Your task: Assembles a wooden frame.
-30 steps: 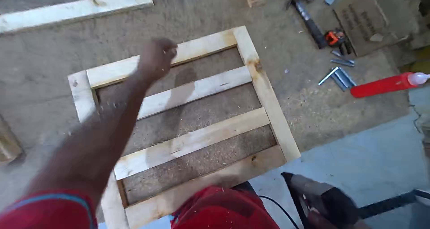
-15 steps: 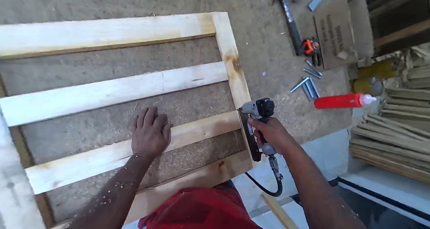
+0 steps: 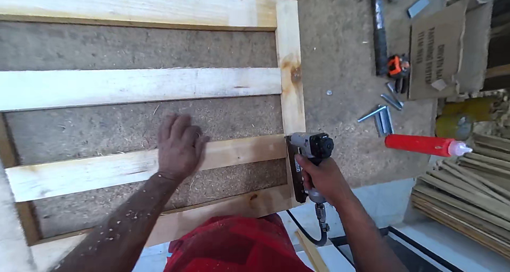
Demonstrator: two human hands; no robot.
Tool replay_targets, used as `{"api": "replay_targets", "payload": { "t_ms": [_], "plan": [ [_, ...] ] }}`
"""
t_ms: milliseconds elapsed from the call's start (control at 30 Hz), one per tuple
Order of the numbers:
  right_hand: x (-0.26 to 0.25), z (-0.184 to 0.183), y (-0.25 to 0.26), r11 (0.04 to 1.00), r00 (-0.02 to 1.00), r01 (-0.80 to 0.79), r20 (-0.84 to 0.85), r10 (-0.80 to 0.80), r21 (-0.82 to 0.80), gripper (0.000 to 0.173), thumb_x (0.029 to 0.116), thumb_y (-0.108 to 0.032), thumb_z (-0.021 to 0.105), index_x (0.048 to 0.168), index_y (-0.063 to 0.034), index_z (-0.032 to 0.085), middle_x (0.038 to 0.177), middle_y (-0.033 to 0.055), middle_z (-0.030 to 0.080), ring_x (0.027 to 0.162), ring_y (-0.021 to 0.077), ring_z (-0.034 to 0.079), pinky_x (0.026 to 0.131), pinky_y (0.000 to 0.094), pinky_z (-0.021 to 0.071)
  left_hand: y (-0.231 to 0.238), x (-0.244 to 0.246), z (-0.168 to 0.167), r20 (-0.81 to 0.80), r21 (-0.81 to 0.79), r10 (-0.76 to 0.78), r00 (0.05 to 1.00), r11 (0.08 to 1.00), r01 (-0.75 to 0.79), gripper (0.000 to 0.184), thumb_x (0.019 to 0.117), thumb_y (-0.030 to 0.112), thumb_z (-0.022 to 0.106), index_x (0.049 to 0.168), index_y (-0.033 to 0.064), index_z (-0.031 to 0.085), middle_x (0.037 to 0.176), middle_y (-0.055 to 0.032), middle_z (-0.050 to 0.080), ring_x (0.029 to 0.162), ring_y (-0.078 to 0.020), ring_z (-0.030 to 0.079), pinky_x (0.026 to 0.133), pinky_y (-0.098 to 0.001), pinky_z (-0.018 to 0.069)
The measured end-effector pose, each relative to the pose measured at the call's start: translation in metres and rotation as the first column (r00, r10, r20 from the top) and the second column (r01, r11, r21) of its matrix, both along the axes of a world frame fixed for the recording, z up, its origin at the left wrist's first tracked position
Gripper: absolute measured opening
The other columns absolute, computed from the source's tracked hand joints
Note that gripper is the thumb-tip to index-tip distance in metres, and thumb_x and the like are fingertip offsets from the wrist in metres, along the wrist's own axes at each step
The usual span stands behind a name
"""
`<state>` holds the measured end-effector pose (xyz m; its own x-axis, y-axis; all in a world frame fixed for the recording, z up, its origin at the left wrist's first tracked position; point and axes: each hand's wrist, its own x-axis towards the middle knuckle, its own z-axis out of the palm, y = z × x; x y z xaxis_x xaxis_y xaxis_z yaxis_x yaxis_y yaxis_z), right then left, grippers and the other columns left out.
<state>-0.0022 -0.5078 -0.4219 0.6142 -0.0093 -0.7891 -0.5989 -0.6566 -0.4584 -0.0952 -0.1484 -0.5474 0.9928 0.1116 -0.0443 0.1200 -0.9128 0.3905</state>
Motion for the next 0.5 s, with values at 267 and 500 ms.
{"api": "replay_targets", "payload": {
  "t_ms": [267, 500],
  "plan": [
    [0.001, -0.005, -0.007, 0.999, 0.999, -0.038, -0.032, 0.037, -0.029, 0.044, 0.0988, -0.051, 0.064, 0.093, -0.0075, 0.066, 0.059, 0.0096, 0.059, 0.046, 0.0230, 0.058, 0.048, 0.0394, 0.0534, -0.149, 0.076, 0.007, 0.067, -0.247, -0.370, 0.927, 0.894, 0.375, 0.028, 0.1030, 0.020, 0.052, 0.123, 0.0132, 0.071, 0.144, -0.0083, 0.060, 0.145, -0.0321, 0.044, 0.118, -0.0543, 0.0367],
    [-0.077, 0.018, -0.066, 0.996, 0.993, 0.088, -0.082, -0.086, 0.012, 0.039, 0.0928, -0.054, 0.069, 0.105, -0.0169, 0.069, 0.065, 0.0079, 0.064, 0.049, 0.0217, 0.060, 0.047, 0.0390, 0.0540, -0.214, 0.114, 0.017, 0.160, -0.240, -0.608, 0.778, 0.740, 0.628, 0.025, 0.1029, 0.015, 0.050, 0.115, 0.0108, 0.072, 0.136, -0.0093, 0.064, 0.142, -0.0346, 0.046, 0.119, -0.0530, 0.0364]
  ]
}}
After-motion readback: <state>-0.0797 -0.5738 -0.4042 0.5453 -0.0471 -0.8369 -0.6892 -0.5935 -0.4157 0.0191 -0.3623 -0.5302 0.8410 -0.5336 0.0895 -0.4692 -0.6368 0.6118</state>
